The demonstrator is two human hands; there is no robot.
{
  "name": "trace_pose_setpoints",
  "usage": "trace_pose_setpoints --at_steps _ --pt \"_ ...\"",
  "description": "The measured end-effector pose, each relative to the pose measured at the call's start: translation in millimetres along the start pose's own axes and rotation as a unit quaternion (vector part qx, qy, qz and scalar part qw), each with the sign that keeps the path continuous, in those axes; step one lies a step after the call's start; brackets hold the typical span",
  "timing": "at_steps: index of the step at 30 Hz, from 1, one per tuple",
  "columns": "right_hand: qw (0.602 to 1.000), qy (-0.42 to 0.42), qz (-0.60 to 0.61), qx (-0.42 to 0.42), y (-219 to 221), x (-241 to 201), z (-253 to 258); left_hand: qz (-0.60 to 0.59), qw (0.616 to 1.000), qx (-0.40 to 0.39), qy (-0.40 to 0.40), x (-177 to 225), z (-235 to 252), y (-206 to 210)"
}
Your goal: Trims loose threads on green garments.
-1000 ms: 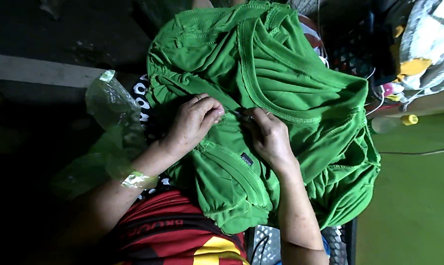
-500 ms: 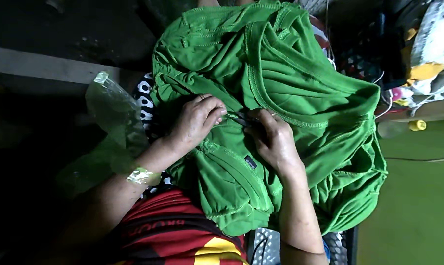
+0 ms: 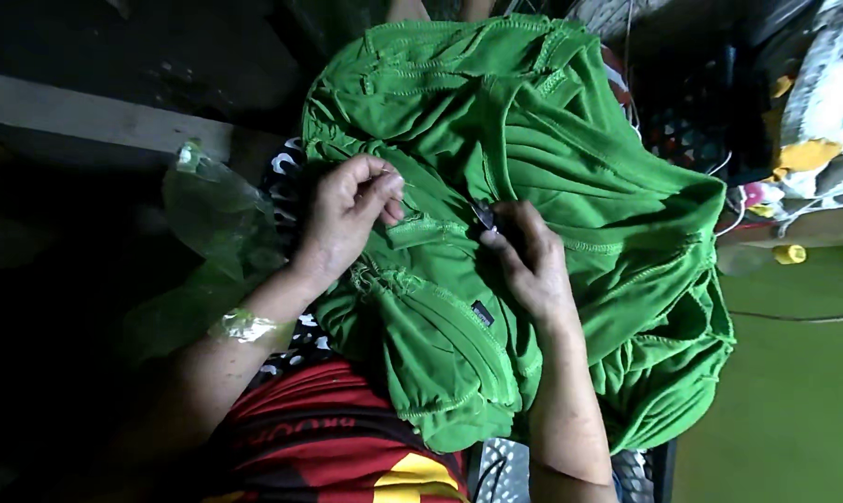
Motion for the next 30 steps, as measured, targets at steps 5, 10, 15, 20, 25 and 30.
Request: trace_pose_setpoints --at_steps 5,10,15,20,25,30 --pt "0.995 0.026 0.095 0.002 -6.1 -1.2 1.4 0.07 0.997 -0.008 0.027 -3.2 -2.9 -3.1" --pt "0.999 -0.021 0.006 -0.037 -5.1 -22.1 12.8 0.193 0.976 -0.054 0.089 -0.6 -0.9 15.2" --pt "0.995 0.007 -0.013 -0.096 -1.4 -12.2 18.7 0.144 0.983 -0.117 0.02 -0.5 4.6 10.5" --pt "0.99 -0.007 -0.037 -0.137 -2.9 -16.3 21.4 0.106 0.985 -0.135 -0.007 -1.0 3.1 6.9" --pt "0.982 0.0 -0.114 -0.149 1.9 -31.6 29.0 0.133 0.983 -0.109 0.06 2.7 0.8 8.2" --pt "0.975 0.003 -0.142 -0.17 12.3 -27.6 41.8 0.161 0.978 -0.078 0.111 3.6 -0.8 10.5"
Point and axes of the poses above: each hand's wrist, its own z-axis towards the middle knuckle, its own y-axis out of the palm, x = y × z, the point moved 4 cm from there along z, towards the middle knuckle, and after that the axes turned 6 degrees about z, right-handed, at the moved point
